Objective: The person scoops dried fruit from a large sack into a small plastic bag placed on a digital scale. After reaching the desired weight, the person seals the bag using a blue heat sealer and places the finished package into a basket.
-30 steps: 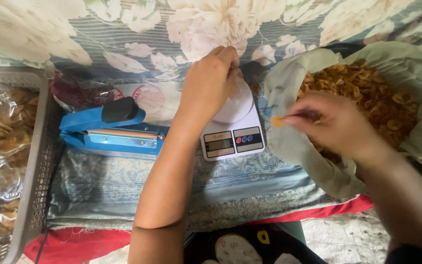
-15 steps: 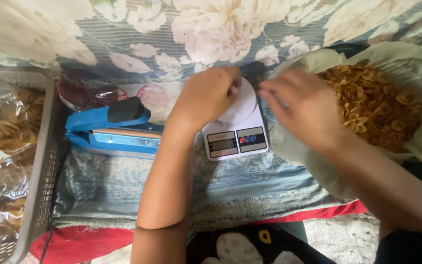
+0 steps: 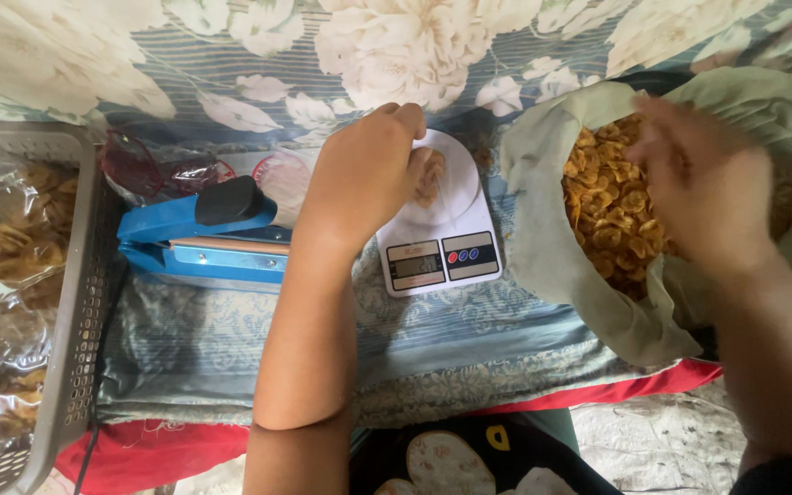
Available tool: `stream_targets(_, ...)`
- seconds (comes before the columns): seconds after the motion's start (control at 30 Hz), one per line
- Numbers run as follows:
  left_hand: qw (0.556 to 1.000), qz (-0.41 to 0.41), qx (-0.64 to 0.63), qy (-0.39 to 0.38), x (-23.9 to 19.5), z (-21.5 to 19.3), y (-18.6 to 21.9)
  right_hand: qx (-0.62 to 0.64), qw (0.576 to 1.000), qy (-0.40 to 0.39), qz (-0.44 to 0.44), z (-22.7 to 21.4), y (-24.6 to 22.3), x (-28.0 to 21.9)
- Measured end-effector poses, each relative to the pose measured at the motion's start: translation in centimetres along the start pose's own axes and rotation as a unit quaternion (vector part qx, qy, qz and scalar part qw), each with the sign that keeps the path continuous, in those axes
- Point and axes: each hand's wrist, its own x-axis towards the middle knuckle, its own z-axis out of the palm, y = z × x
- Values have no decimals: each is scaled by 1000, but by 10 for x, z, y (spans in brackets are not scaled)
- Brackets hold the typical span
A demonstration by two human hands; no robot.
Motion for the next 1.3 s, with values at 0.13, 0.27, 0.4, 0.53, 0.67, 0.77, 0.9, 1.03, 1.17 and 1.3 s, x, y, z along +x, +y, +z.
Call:
stream_targets(0.13,1000,9,3,3,0,2,-3,-67,997,-28,6,-13,28,-6)
stream_targets(0.27,1000,7,10,-5,1,3,-4,-152,982,-78,80,-20,31,-6)
stream_targets(0.4,1000,1,16,-6,1,4,-5,-118,987,-85,66,-17,21,-7)
stream_targets(0.53,1000,-5,18,-2,1,7,-7,-51,992,-116,-24,-5,-1,-12)
stream_targets(0.67,1000,4,30,3,3,12,-12,108,967,-231,-27,22,-63,-34)
stream_targets(0.77,999,2,31,6,5,13,-14,-150,948,-247,-133,82,-97,-31)
stream_targets(0.9,1000,2,19,6,4,15,-17,-187,965,-173,-56,131,-105,-23)
stream_targets(1.03,998,28,-14,59,6,19,-32,-142,957,-251,-12,117,-93,7)
stream_targets(1.17,965,-55,-230,115,28,36,-35,-42,975,-211,-56,54,-80,50)
stream_targets(1.3,874,-103,-473,39,34,50,-28,-67,941,-328,-57,11,-71,95)
